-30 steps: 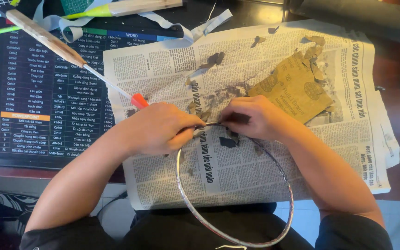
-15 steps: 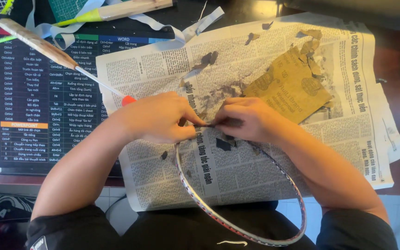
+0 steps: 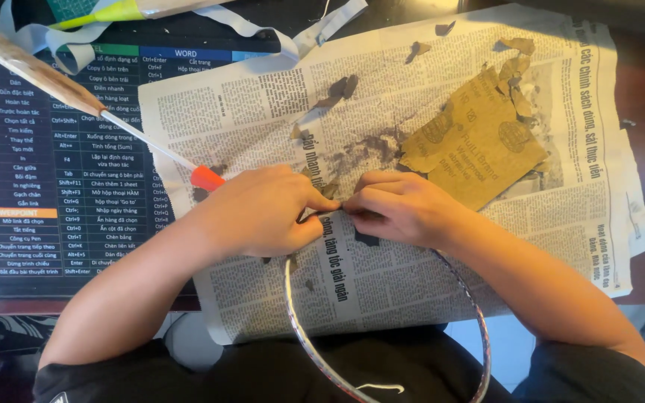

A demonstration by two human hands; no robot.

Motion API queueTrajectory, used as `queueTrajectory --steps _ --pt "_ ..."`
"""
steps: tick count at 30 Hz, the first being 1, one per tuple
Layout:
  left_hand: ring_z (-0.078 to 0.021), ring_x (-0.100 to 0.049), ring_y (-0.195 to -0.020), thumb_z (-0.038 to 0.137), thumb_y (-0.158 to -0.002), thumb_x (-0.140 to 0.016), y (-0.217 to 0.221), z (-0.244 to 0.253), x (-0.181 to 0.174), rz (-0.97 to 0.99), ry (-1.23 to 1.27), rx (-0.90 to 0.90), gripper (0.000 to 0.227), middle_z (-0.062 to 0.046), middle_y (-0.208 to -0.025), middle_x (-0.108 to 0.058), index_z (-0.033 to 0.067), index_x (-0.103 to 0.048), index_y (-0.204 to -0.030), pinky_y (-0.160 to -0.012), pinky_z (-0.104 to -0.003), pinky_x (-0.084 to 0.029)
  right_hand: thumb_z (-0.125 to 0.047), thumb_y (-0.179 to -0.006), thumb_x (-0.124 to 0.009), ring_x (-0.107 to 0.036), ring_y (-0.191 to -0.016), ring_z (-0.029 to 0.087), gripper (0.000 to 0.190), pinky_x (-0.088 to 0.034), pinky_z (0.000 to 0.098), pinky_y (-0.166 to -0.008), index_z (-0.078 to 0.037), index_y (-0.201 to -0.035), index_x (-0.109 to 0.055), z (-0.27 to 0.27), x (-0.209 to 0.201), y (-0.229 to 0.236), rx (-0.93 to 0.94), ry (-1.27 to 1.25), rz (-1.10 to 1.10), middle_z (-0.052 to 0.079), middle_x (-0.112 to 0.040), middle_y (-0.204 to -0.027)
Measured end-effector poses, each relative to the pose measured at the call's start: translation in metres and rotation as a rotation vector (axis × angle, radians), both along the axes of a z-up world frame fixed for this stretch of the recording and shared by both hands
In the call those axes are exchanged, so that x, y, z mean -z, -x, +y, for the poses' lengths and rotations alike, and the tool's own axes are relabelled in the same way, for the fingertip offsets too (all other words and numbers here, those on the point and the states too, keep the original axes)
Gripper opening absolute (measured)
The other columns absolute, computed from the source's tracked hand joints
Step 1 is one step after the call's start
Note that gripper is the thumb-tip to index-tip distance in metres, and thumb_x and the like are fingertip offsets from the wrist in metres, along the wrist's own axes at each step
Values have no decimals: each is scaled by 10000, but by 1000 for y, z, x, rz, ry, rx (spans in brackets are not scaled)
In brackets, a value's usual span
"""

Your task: Sanding the frame of a badminton racket using sandpaper.

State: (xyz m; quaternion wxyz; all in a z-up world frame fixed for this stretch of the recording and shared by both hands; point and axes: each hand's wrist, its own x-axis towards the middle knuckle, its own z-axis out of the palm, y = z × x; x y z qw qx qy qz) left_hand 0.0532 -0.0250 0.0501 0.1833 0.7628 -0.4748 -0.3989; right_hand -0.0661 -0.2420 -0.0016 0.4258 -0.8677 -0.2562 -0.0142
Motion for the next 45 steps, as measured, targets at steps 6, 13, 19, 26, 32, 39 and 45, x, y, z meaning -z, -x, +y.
queueTrajectory --steps 6,13,19,26,32,39,45 --pt "-315 -629 -951 268 -828 -593 7 6 9 -43 59 -15 381 -94 -906 -737 149 -773 -1142 -851 -468 -499 -50 -763 -821 -680 -738 261 235 -559 356 -643 -9 -941 -672 -4 6 10 77 -2 -10 92 -655 -835" --pt "-317 -639 -926 253 -829 -587 9 11 17 -30 147 -24 382 -87 -912 -751 119 -770 -1137 -831 -477 -502 -38 -773 -832 -688 -740 240 227 -559 333 -635 -17 -945 -685 5 8 10 116 -56 18 88 -660 -844" --pt "-316 -644 -910 239 -828 -580 8 10 16 -17 97 -8 395 -91 -892 -746 137 -762 -1163 -828 -475 -508 -39 -775 -840 -675 -678 221 202 -544 332 -593 -34 -919 -699 6 8 12 178 16 -11 74 -649 -787" --pt "-329 -642 -874 223 -814 -598 11 16 21 -40 180 -20 405 -103 -859 -747 123 -757 -1172 -795 -481 -504 -40 -780 -835 -682 -691 212 191 -547 320 -602 -35 -917 -703 7 9 16 210 4 20 72 -661 -803" --pt "-329 -644 -792 224 -826 -600 14 17 19 -43 146 -18 418 -118 -774 -728 147 -739 -1213 -728 -483 -503 -26 -784 -832 -669 -696 219 226 -541 328 -609 -23 -971 -706 14 3 19 204 3 -22 85 -656 -808" --pt "-352 -643 -726 214 -822 -609 14 19 21 -65 172 -8 413 -149 -717 -702 146 -744 -1206 -678 -503 -499 -21 -784 -822 -676 -726 237 235 -548 345 -628 2 -979 -695 12 1 22 190 55 -46 100 -651 -829" --pt "-356 -654 -718 212 -819 -606 14 18 17 -56 146 -18 415 -154 -708 -697 154 -745 -1206 -679 -511 -502 -5 -806 -809 -668 -750 254 238 -546 360 -638 21 -1011 -693 21 -1 15 137 13 -65 100 -653 -839"
